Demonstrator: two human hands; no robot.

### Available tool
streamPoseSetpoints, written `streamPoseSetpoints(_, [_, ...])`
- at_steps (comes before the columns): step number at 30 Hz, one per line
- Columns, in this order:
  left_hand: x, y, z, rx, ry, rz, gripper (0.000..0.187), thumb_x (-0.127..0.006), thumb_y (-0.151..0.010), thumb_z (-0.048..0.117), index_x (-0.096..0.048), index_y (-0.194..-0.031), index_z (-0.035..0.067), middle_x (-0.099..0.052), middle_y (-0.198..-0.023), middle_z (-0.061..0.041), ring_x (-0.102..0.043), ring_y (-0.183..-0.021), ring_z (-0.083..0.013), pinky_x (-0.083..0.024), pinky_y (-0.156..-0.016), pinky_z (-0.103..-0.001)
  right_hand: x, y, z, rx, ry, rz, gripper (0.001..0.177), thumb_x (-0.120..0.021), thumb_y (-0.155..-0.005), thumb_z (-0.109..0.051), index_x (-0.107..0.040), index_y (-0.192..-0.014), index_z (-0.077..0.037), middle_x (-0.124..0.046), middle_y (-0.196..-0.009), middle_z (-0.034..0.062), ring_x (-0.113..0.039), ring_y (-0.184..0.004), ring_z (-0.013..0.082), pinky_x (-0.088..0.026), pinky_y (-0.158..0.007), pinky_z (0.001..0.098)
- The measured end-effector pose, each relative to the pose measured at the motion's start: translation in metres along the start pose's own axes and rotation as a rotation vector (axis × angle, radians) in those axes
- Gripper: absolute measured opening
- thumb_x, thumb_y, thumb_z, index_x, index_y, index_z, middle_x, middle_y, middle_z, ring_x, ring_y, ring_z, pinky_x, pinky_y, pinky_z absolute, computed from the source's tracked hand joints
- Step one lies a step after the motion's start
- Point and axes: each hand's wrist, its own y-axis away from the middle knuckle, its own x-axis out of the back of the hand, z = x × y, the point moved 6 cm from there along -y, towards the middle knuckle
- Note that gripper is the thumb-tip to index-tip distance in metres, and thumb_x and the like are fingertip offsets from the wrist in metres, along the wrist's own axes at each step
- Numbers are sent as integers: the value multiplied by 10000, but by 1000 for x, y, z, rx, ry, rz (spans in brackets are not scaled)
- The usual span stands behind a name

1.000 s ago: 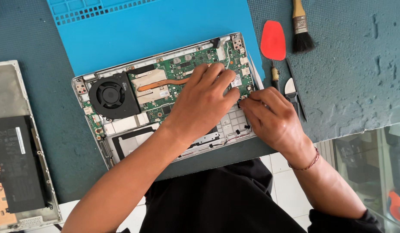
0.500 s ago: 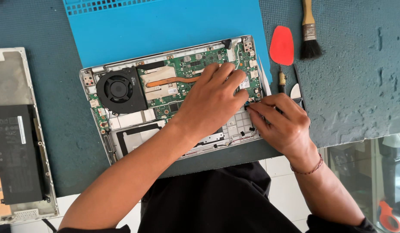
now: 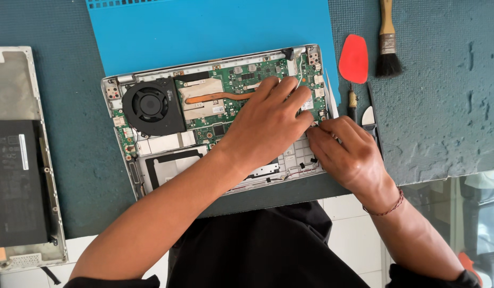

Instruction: The person works on the internal components of a disassembled laptop, using tweezers to connect ribbon cables and connectors on the motherboard. The person also uses a screwdriver to tighten screws and secures various internal parts.

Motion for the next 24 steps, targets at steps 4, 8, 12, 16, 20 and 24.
streamPoseSetpoints(4, [-1, 0, 0, 11, 3, -9, 211, -730, -697, -112, -594, -657, 44, -479, -774, -106, -507, -799, -315, -436, -708, -434, -1, 0, -1, 27, -10, 2, 32, -693, -836, 28, -691, -811, 8, -544, -746, 95, -588, -601, 248, -529, -478, 366])
streamPoseSetpoints(8, [0, 0, 0, 11, 10, 8, 238, -742, -708, -94, -563, -619, 35, -468, -772, -118, -508, -799, -335, -440, -716, -441, -2, 4, 5, -14, -62, 4, 35, -706, -833, 28, -691, -805, 13, -564, -765, 102, -600, -621, 260, -546, -519, 371])
streamPoseSetpoints(12, [1, 1, 0, 22, 25, 10, 244, -765, -687, -105, -575, -598, 20, -494, -783, -134, -517, -812, -340, -450, -735, -459, -1, 3, 8, -30, -114, 0, 23, -707, -835, 27, -704, -816, 13, -587, -780, 108, -612, -629, 266, -544, -520, 364])
streamPoseSetpoints(16, [-2, 3, -1, 41, 26, -2, 203, -772, -692, -87, -603, -625, 4, -532, -810, -148, -541, -846, -340, -461, -760, -469, -1, 2, 7, -22, -88, -26, 39, -716, -825, 44, -697, -809, 15, -583, -772, 111, -617, -638, 271, -540, -522, 369])
streamPoseSetpoints(20, [-3, 3, -1, 37, 46, 26, 259, -765, -664, -119, -557, -575, 8, -472, -764, -132, -504, -791, -342, -443, -741, -468, -1, 3, 6, -24, -73, -14, 58, -707, -838, 51, -691, -799, 11, -578, -778, 104, -620, -638, 265, -534, -526, 352])
streamPoseSetpoints(24, [0, 1, -1, 53, 42, 21, 269, -756, -667, -132, -552, -563, 9, -467, -761, -129, -496, -779, -337, -444, -751, -464, -1, 2, 5, -19, -38, -23, 75, -704, -842, 69, -693, -791, 16, -572, -765, 108, -621, -624, 267, -532, -525, 353])
